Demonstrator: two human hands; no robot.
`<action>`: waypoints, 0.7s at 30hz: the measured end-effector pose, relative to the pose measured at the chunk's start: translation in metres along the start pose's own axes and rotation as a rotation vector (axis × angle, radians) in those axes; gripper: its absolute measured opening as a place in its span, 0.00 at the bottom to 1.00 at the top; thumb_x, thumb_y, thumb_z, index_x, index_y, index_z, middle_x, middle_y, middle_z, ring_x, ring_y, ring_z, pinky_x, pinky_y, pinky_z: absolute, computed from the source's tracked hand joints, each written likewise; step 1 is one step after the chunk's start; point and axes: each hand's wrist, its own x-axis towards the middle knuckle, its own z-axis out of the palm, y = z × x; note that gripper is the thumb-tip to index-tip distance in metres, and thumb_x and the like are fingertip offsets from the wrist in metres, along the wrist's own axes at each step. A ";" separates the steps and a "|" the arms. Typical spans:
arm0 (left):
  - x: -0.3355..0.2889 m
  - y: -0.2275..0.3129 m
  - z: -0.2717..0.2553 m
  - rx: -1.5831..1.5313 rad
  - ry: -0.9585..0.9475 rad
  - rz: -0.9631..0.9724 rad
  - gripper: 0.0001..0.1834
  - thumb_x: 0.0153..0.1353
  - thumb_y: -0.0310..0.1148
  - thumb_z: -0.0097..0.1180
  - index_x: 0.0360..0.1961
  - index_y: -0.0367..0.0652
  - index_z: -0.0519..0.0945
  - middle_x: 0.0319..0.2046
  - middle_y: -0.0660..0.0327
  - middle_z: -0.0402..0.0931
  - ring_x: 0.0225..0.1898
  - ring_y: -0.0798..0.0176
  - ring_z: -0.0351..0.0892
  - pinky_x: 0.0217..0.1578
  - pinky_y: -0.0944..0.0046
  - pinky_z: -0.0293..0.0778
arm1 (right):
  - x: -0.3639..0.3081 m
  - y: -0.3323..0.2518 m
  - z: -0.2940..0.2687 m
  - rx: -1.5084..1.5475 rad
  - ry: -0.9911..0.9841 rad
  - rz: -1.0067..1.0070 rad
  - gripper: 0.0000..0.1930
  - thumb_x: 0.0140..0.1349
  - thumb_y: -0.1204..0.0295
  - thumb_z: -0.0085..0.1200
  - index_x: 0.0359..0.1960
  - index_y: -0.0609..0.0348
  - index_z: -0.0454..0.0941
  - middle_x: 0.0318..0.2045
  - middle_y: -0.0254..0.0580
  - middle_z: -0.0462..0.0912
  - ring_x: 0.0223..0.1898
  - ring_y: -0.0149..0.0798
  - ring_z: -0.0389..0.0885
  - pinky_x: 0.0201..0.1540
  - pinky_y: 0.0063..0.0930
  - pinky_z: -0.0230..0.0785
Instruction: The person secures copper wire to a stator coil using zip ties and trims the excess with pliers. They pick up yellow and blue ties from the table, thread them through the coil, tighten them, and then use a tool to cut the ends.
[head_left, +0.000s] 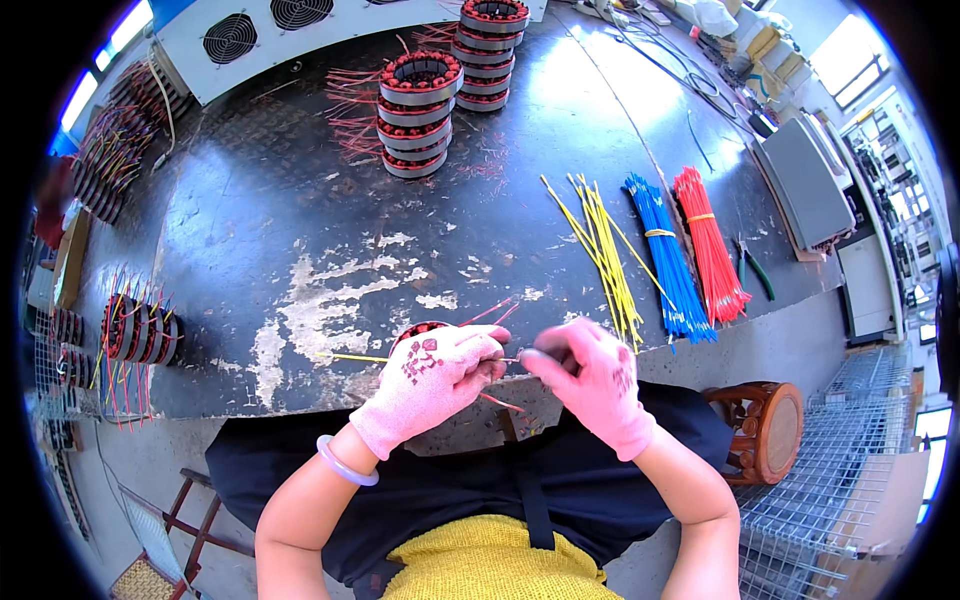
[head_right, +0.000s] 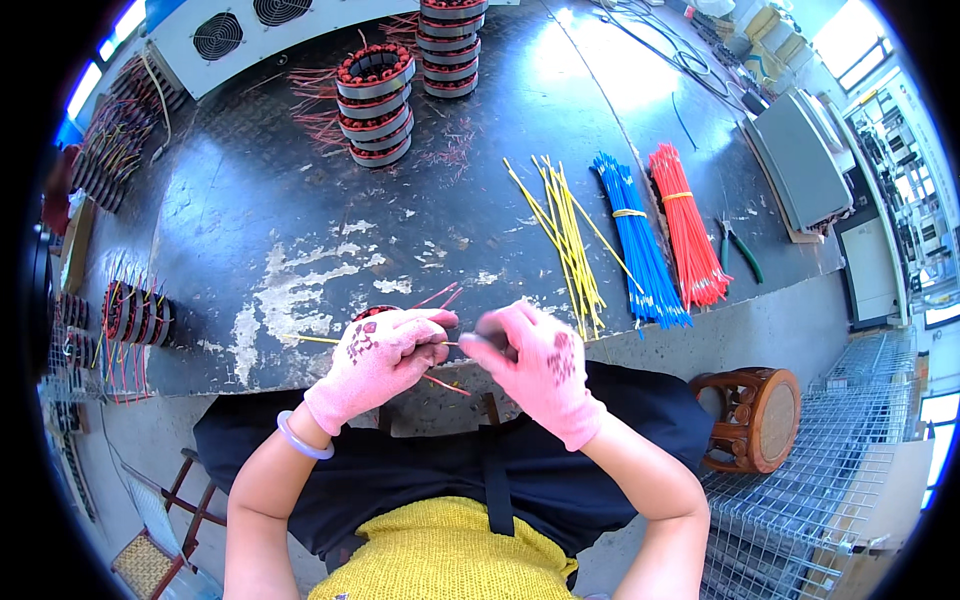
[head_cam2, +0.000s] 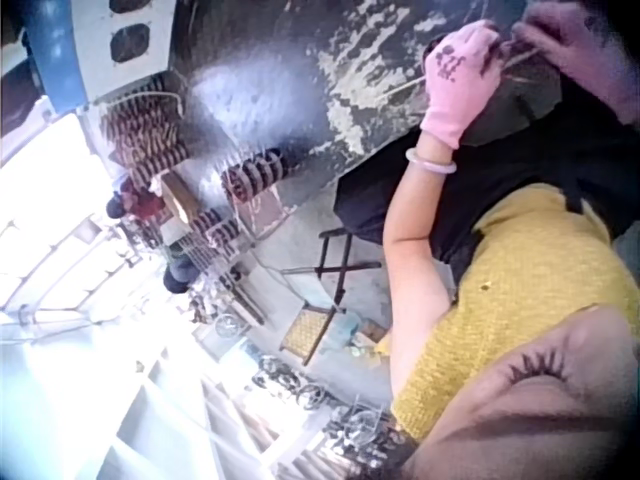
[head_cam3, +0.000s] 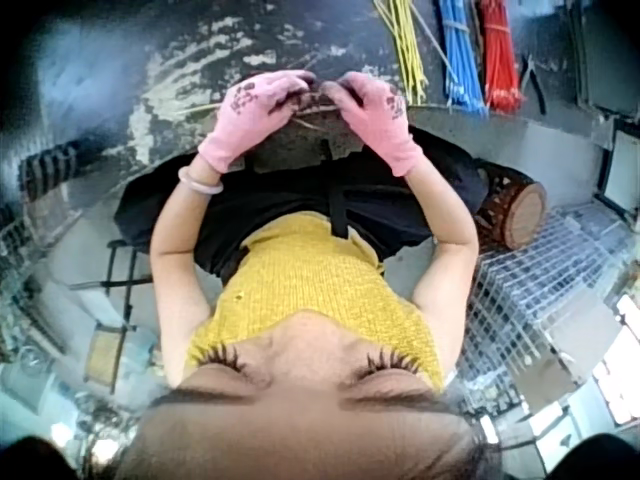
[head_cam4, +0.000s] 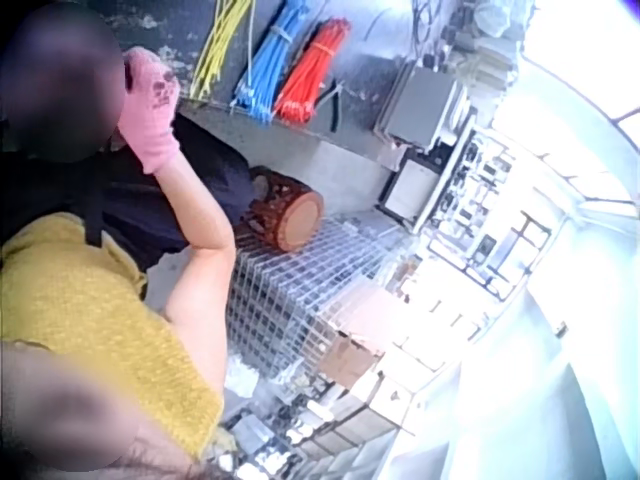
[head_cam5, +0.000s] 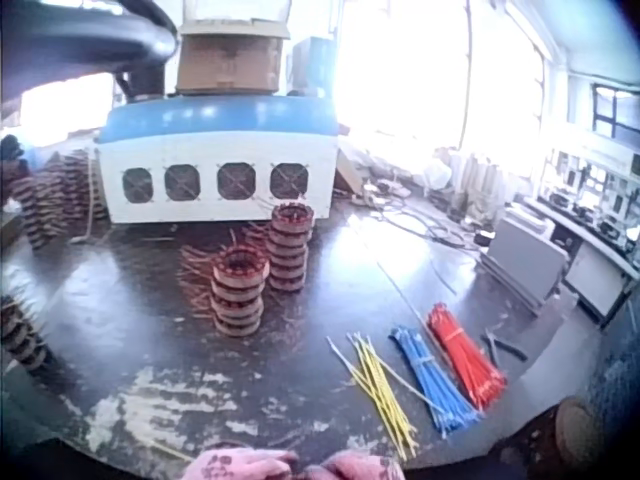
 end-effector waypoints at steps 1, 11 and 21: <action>0.001 0.001 0.000 0.010 -0.008 -0.007 0.07 0.58 0.23 0.62 0.38 0.42 0.83 0.48 0.61 0.86 0.38 0.59 0.88 0.39 0.63 0.83 | -0.003 0.003 0.000 -0.077 0.141 -0.145 0.15 0.60 0.62 0.67 0.45 0.53 0.80 0.39 0.37 0.84 0.36 0.44 0.84 0.37 0.38 0.75; -0.001 -0.001 0.005 0.020 0.017 -0.014 0.07 0.59 0.28 0.65 0.38 0.43 0.83 0.47 0.61 0.86 0.40 0.54 0.87 0.42 0.59 0.82 | -0.004 0.014 0.029 -0.264 0.120 -0.443 0.19 0.54 0.75 0.65 0.49 0.48 0.81 0.34 0.34 0.78 0.36 0.41 0.80 0.40 0.38 0.73; -0.011 0.016 -0.031 0.234 0.176 0.023 0.12 0.61 0.21 0.58 0.45 0.41 0.83 0.58 0.53 0.77 0.57 0.47 0.76 0.57 0.51 0.72 | 0.003 0.022 0.019 -0.417 -0.025 -0.584 0.27 0.56 0.72 0.58 0.59 0.31 0.80 0.36 0.28 0.75 0.39 0.35 0.78 0.43 0.34 0.72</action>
